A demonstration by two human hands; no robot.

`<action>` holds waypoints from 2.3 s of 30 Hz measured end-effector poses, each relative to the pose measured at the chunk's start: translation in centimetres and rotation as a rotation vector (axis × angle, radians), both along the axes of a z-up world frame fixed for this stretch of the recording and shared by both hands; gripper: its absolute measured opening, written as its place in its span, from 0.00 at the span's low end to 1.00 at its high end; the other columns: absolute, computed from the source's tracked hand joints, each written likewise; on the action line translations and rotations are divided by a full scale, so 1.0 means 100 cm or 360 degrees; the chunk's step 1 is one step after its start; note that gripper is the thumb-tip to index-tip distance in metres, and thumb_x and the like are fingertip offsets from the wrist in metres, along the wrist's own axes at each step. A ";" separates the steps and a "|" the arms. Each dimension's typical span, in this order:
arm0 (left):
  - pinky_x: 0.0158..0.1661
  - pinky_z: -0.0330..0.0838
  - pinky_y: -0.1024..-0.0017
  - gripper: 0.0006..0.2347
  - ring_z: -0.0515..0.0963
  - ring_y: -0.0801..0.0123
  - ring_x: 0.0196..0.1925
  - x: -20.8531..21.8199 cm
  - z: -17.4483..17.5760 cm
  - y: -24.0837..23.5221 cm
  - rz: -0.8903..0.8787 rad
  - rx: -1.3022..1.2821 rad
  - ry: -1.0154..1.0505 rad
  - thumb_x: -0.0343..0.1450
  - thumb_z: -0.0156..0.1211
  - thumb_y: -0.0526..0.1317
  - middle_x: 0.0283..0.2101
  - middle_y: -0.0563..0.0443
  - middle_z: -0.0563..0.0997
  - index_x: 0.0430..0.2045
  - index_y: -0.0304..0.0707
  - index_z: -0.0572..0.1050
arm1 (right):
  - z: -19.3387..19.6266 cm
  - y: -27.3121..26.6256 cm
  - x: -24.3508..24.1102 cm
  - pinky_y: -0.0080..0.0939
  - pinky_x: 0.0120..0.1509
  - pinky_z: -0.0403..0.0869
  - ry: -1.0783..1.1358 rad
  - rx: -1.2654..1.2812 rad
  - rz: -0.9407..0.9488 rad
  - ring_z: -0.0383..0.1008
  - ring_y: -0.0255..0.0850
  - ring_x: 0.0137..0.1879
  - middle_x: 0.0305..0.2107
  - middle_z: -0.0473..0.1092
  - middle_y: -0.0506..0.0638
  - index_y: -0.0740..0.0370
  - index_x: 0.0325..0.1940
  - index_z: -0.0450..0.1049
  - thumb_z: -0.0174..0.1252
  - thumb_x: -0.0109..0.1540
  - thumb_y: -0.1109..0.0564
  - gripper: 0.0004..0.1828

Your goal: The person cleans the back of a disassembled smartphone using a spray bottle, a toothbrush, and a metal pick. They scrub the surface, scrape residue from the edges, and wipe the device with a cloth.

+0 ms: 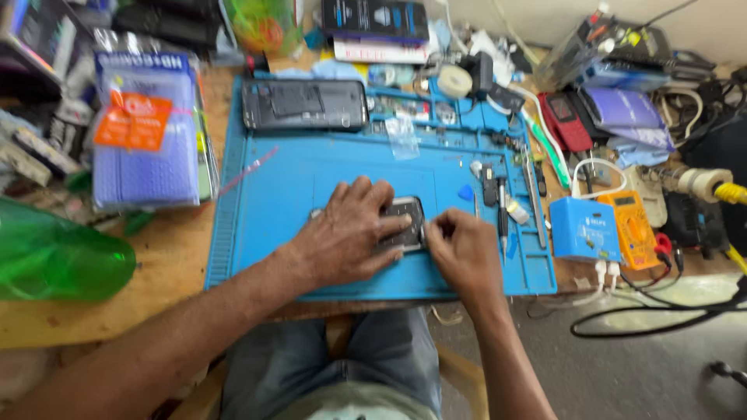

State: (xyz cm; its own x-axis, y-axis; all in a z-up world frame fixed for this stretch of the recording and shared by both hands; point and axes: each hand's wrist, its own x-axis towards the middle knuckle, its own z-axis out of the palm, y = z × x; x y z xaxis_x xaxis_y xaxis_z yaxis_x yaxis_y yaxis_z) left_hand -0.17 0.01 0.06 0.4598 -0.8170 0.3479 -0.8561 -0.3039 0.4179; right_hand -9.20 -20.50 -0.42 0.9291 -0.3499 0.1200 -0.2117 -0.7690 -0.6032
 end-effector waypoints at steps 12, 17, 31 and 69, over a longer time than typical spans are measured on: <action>0.46 0.63 0.54 0.19 0.68 0.52 0.48 0.006 0.002 0.002 -0.0023 -0.0068 -0.0034 0.65 0.68 0.49 0.44 0.42 0.70 0.48 0.43 0.80 | 0.022 0.014 0.003 0.40 0.32 0.74 0.0033 0.0137 -0.0031 0.78 0.38 0.26 0.21 0.78 0.57 0.69 0.34 0.81 0.62 0.59 0.55 0.12; 0.47 0.63 0.54 0.19 0.68 0.53 0.49 -0.004 -0.002 0.002 -0.0014 -0.0031 -0.0039 0.65 0.68 0.49 0.44 0.45 0.70 0.48 0.45 0.81 | 0.006 0.003 -0.003 0.43 0.33 0.73 0.0054 0.0082 -0.0027 0.78 0.40 0.27 0.22 0.77 0.59 0.70 0.36 0.80 0.62 0.61 0.55 0.12; 0.47 0.63 0.55 0.20 0.67 0.56 0.48 -0.001 -0.003 0.002 -0.0011 0.0015 0.0011 0.65 0.69 0.51 0.44 0.45 0.69 0.49 0.45 0.81 | 0.011 0.001 0.004 0.42 0.33 0.73 0.0185 0.0041 -0.0017 0.76 0.40 0.27 0.22 0.78 0.56 0.68 0.35 0.82 0.63 0.61 0.54 0.13; 0.48 0.70 0.56 0.20 0.76 0.56 0.47 0.027 0.041 -0.023 0.0062 0.0222 0.0032 0.63 0.70 0.52 0.40 0.47 0.77 0.43 0.43 0.80 | 0.055 -0.104 -0.016 0.46 0.45 0.76 -0.0259 -0.0624 -0.0221 0.80 0.47 0.39 0.40 0.79 0.57 0.62 0.51 0.81 0.62 0.62 0.63 0.13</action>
